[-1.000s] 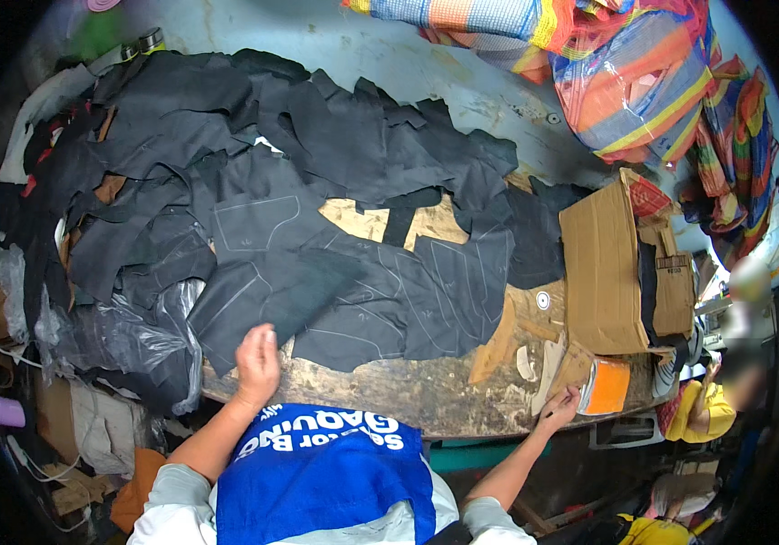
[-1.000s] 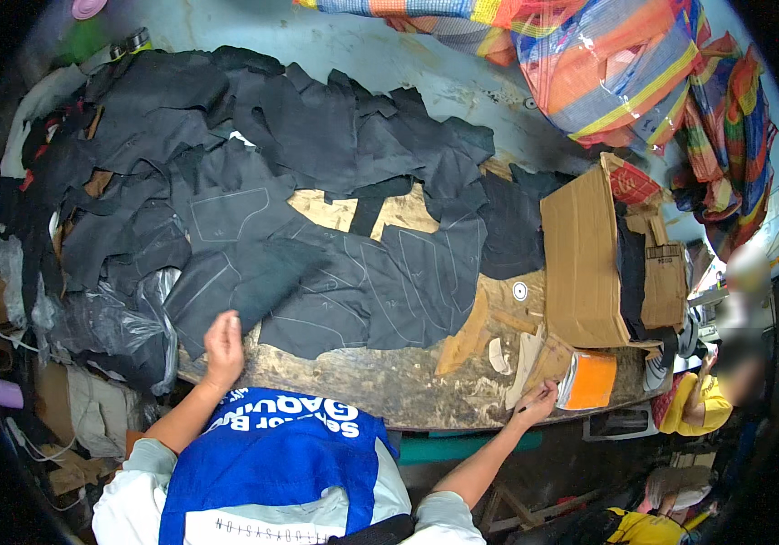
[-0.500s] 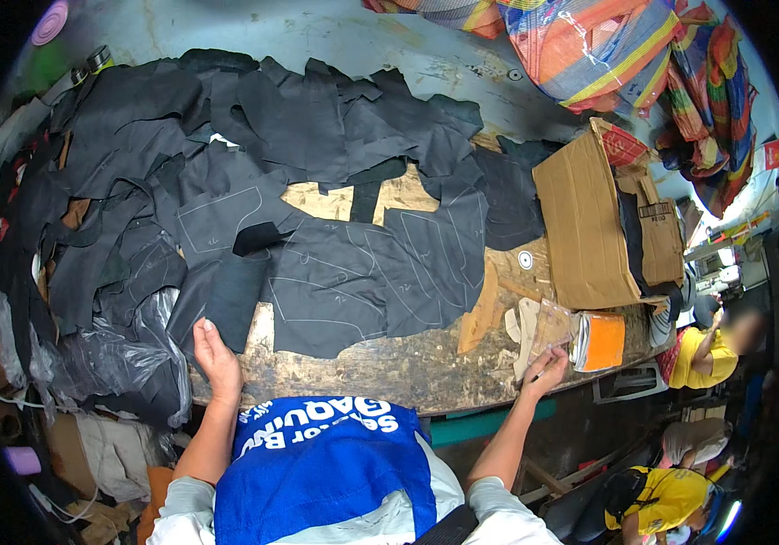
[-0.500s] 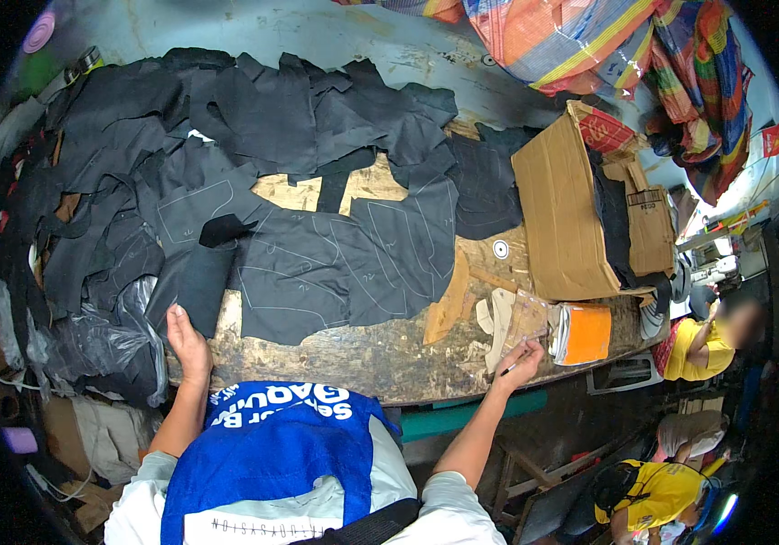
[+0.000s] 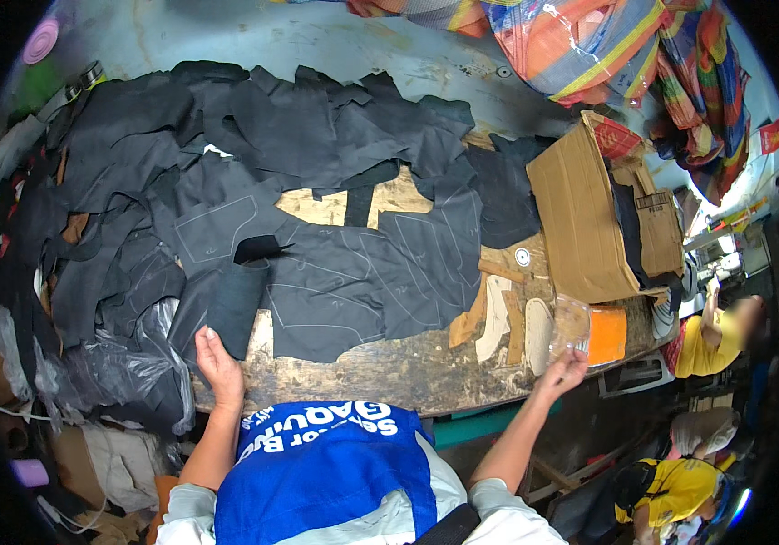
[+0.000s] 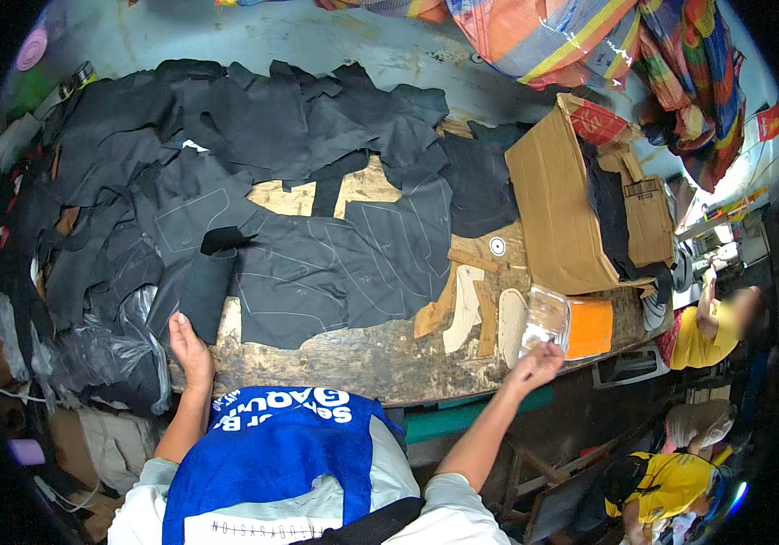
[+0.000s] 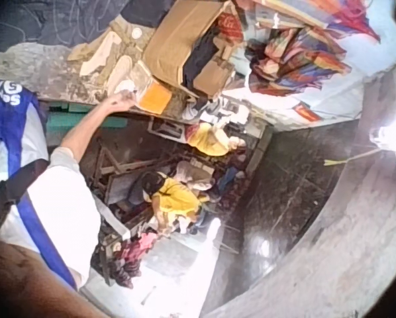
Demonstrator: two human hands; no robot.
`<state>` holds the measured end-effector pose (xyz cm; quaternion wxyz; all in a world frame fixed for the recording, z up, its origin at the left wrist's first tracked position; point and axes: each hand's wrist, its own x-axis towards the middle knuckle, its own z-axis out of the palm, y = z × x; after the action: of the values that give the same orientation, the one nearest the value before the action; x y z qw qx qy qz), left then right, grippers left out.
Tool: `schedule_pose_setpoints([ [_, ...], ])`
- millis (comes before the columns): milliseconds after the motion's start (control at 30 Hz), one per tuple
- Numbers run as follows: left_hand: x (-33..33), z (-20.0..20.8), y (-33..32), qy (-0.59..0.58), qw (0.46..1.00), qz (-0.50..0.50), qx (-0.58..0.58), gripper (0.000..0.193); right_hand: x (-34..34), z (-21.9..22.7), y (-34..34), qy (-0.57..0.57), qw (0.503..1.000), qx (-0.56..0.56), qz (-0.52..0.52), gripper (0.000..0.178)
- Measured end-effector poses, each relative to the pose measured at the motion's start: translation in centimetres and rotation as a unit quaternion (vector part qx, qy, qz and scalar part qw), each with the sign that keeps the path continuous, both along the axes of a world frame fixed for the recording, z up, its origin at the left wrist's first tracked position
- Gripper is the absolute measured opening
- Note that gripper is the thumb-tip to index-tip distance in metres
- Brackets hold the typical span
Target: The person lays out black fabric pieces on a work table, places cardboard templates on the fabric, and uses a white marking pen to trace the template outlines onto the fabric. The person repeatedly repositions templates and fabric pieces to mark multiple sections.
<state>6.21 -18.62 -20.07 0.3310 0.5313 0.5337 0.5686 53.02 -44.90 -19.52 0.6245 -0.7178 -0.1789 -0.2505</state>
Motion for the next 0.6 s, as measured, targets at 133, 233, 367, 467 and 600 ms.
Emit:
schedule_pose_setpoints([
  [133, 0.0, -0.1, -0.1, 0.020, 1.000, 0.005, -0.014, 0.026, 1.9, 1.4, -3.8, 0.079, 0.994, 0.075, -0.019, 0.013],
  [233, -0.3, -0.5, -0.1, -0.009, 1.000, 0.015, -0.020, 0.027, 1.9, 1.5, -4.1, 0.107, 0.990, 0.084, -0.030, 0.013],
  [367, -0.8, -1.5, 0.5, -0.121, 0.990, 0.050, -0.059, 0.025, 0.0, 1.5, -1.9, -0.014, 0.904, -0.374, -0.208, 0.023],
  [467, -1.1, -2.1, 0.8, -0.237, 0.968, 0.052, -0.060, 0.024, -2.5, 1.5, 1.4, 0.069, 0.964, -0.257, -0.017, 0.026],
  [600, -1.2, -2.1, 1.2, -0.340, 0.934, 0.067, -0.086, 0.025, -5.8, 1.8, 6.1, 0.038, 0.923, -0.383, -0.012, 0.045],
])
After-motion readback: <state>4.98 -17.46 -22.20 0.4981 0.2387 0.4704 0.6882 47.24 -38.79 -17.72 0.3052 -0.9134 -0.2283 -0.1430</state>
